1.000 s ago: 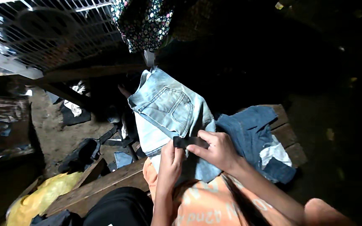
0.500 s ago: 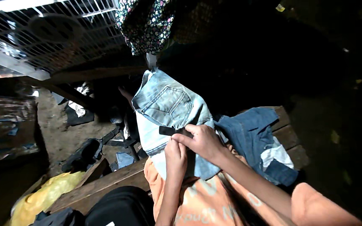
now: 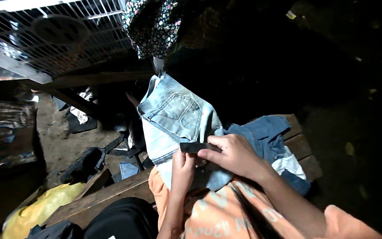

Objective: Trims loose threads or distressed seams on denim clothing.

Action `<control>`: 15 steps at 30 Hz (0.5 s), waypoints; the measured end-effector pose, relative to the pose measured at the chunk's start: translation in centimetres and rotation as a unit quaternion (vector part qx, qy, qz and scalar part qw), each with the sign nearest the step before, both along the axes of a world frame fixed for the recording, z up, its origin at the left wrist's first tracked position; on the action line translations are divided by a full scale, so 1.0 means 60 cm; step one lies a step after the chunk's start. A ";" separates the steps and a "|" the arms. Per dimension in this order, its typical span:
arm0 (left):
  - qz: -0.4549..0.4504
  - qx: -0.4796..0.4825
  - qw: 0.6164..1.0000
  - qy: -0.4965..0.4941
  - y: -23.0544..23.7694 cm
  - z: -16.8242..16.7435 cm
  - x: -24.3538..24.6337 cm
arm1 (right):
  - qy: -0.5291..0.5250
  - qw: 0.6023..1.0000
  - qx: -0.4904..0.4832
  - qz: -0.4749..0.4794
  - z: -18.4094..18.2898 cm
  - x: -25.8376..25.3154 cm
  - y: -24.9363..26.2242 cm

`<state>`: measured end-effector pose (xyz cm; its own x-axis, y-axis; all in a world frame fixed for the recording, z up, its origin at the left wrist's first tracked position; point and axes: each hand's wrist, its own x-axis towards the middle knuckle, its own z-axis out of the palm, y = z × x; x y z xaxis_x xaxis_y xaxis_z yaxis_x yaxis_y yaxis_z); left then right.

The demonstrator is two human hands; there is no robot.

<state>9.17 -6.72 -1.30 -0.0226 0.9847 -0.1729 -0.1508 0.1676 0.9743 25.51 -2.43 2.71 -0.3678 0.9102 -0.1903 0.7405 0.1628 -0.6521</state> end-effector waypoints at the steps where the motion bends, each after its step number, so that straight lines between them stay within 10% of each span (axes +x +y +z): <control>1: 0.004 -0.009 1.000 -0.002 -0.001 0.004 0.001 | -0.010 1.000 0.007 0.001 -0.002 -0.002 -0.003; 15: 0.011 0.055 0.968 0.245 -0.023 0.003 0.010 | 0.047 0.993 -0.061 -0.085 -0.018 -0.035 -0.020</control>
